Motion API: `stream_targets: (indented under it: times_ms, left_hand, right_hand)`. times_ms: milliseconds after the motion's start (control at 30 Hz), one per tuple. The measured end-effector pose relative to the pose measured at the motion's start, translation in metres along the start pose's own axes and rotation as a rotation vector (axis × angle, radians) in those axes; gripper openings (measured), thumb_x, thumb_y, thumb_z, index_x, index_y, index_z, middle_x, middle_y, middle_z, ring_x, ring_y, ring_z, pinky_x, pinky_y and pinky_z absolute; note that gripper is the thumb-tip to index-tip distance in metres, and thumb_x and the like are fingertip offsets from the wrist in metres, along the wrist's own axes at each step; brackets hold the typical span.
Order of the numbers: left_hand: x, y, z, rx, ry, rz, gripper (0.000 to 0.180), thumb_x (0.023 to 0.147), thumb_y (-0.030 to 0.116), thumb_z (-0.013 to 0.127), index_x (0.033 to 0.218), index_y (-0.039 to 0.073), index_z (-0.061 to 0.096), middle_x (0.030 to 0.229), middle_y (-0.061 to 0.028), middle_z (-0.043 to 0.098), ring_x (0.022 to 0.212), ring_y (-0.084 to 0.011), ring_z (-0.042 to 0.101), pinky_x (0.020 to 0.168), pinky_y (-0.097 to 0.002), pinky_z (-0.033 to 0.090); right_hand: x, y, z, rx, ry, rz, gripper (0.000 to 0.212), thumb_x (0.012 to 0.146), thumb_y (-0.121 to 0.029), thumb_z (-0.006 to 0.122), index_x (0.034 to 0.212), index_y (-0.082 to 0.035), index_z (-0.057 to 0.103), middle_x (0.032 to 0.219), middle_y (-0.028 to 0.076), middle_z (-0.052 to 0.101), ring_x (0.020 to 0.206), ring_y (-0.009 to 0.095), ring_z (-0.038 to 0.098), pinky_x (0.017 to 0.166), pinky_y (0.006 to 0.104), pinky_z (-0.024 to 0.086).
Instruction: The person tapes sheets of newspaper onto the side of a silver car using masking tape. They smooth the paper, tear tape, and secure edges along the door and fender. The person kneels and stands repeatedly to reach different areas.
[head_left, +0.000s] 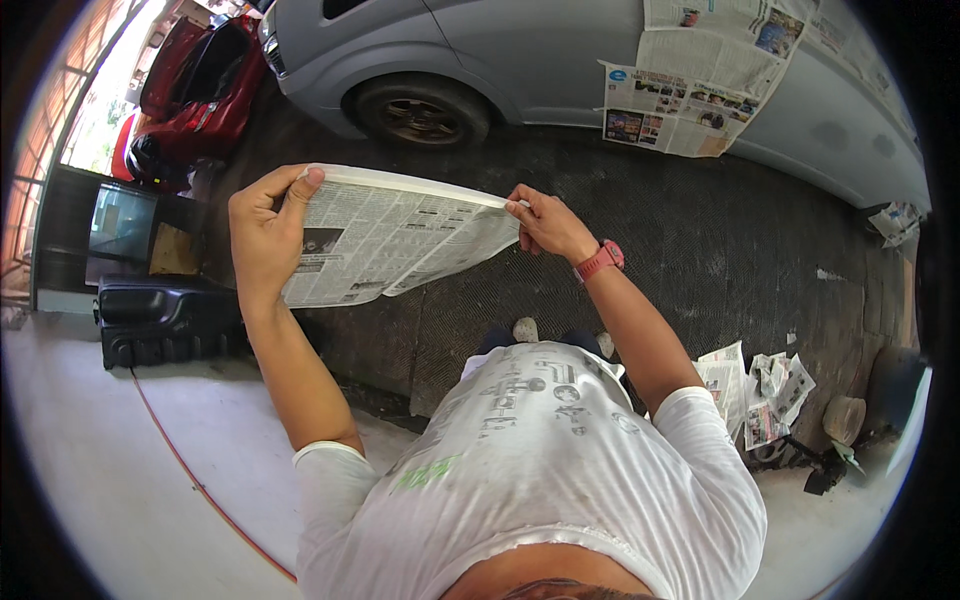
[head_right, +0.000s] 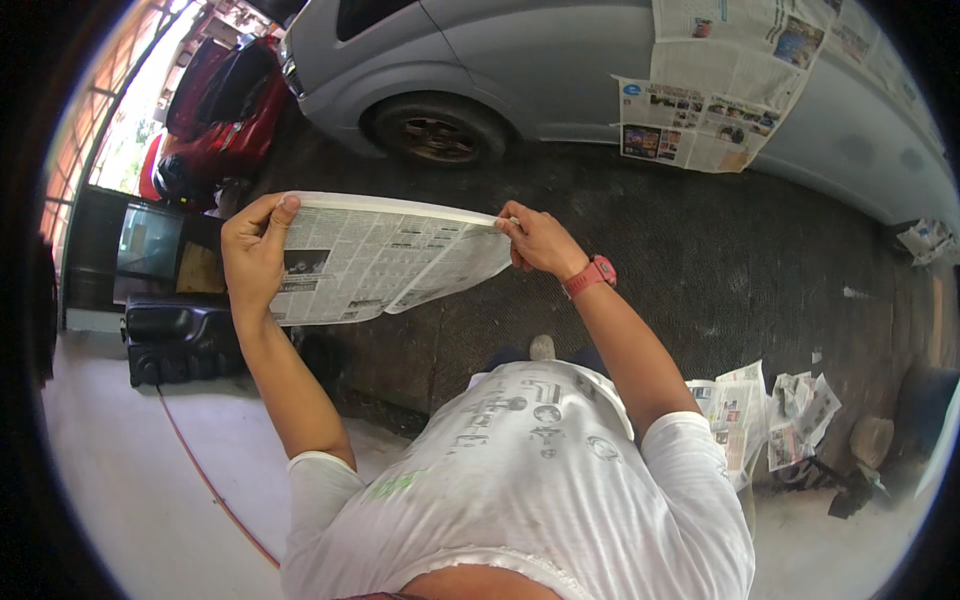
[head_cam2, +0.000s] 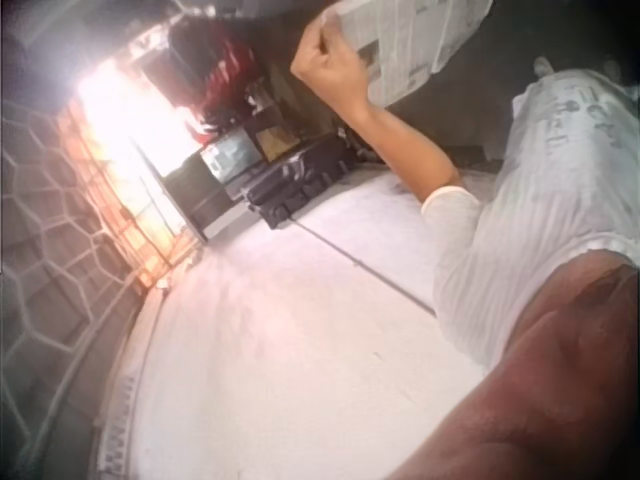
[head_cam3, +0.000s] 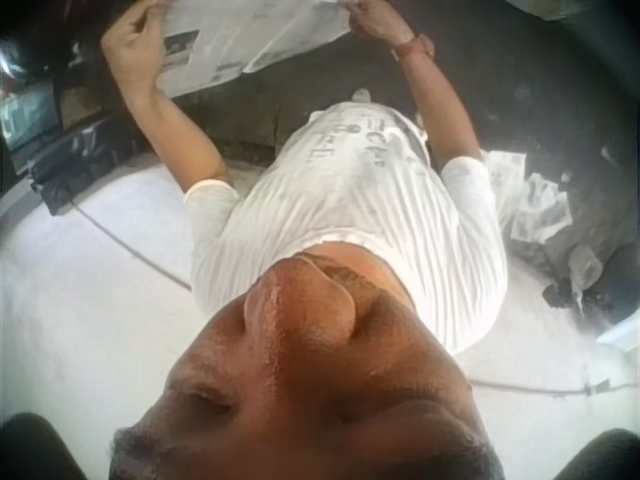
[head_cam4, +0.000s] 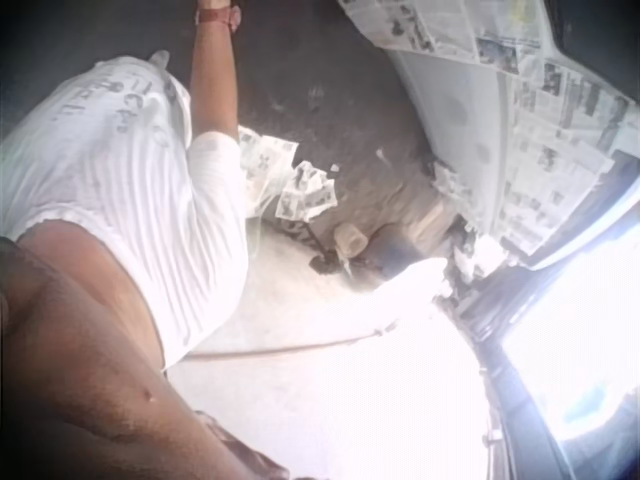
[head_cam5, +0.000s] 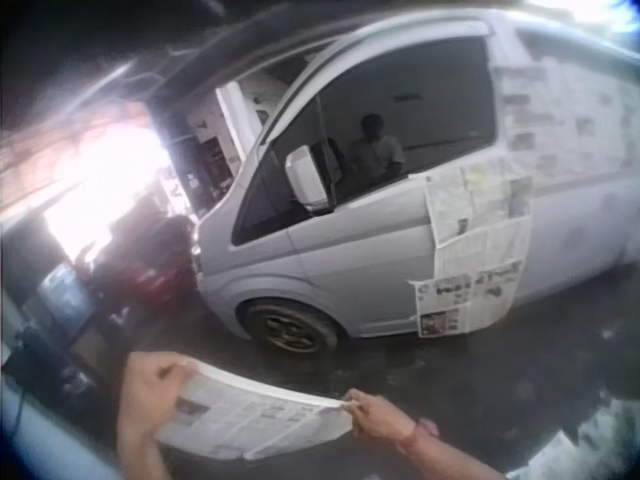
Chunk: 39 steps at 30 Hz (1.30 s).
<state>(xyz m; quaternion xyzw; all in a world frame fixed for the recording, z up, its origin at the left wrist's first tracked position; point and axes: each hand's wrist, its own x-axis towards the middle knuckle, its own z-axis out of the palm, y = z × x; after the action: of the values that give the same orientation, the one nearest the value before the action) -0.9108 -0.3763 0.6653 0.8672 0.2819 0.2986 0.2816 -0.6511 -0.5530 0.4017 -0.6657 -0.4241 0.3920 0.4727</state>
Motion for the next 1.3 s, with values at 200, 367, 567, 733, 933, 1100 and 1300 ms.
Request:
stream_targets:
  times_ms: [200,367,567,733,933,1100,1300]
  left_hand:
    - [-0.009,-0.064,-0.005,0.037,0.242,-0.014,0.031,0.105,0.018,0.080,0.126,-0.005,0.079,0.092,-0.0088,0.083,0.080,-0.0160,0.073,0.080,-0.0328,0.058]
    - [-0.024,-0.062,0.055,0.398,0.315,0.111,0.039,0.098,0.014,0.080,0.137,0.012,0.077,0.139,-0.0117,0.075,0.134,-0.0372,0.061,0.115,-0.0491,0.048]
    - [-0.054,-0.061,0.139,0.129,-0.325,0.057,0.032,0.099,0.038,0.080,0.115,0.010,0.082,0.107,-0.0143,0.080,0.104,-0.0377,0.077,0.091,-0.0482,0.060]
    - [-0.055,-0.088,0.116,0.011,-0.409,-0.017,0.027,0.099,0.034,0.080,0.109,0.008,0.081,0.100,-0.0117,0.081,0.095,-0.0320,0.079,0.083,-0.0465,0.059]
    - [-0.050,-0.125,0.087,0.169,-0.425,-0.070,0.033,0.101,0.033,0.079,0.124,0.009,0.081,0.113,-0.0129,0.082,0.106,-0.0311,0.077,0.099,-0.0425,0.058]
    - [-0.039,-0.064,0.122,0.011,-0.272,0.180,0.041,0.096,0.025,0.083,0.132,0.008,0.077,0.123,-0.0149,0.077,0.117,-0.0360,0.072,0.105,-0.0485,0.054]
    - [-0.032,-0.081,0.111,0.051,-0.251,0.284,0.031,0.092,0.014,0.082,0.122,0.008,0.081,0.100,-0.0132,0.072,0.099,-0.0352,0.071,0.090,-0.0481,0.056]
  right_hand:
    - [-0.011,-0.034,-0.002,-0.284,0.105,-0.148,0.030,0.112,-0.031,0.063,0.100,-0.004,0.068,0.062,0.015,0.069,0.062,0.038,0.073,0.063,0.0494,0.056]
    - [-0.017,-0.055,0.004,-0.742,0.257,-0.394,0.021,0.107,-0.027,0.069,0.100,-0.007,0.067,0.069,0.017,0.071,0.066,0.041,0.073,0.063,0.0530,0.056]
    - [-0.019,-0.099,0.015,-1.043,0.121,-0.509,0.019,0.105,-0.027,0.071,0.100,-0.009,0.065,0.065,0.014,0.069,0.061,0.036,0.072,0.056,0.0493,0.055]
    - [-0.023,-0.108,0.010,-1.060,0.045,-0.484,0.021,0.107,-0.029,0.069,0.101,-0.009,0.065,0.068,0.014,0.070,0.063,0.037,0.072,0.060,0.0500,0.056]
    - [-0.016,-0.109,0.005,-1.134,0.101,-0.508,0.020,0.105,-0.027,0.071,0.099,-0.009,0.065,0.067,0.012,0.070,0.064,0.035,0.073,0.059,0.0485,0.056]
    - [-0.002,-0.131,0.022,-1.223,0.112,-0.603,0.015,0.102,-0.022,0.068,0.107,-0.008,0.068,0.067,0.009,0.071,0.063,0.030,0.074,0.058,0.0455,0.057]
    - [-0.028,-0.156,0.010,-1.067,-0.064,-0.618,0.046,0.103,-0.022,0.068,0.145,-0.003,0.064,0.066,0.011,0.071,0.059,0.034,0.072,0.058,0.0492,0.057]
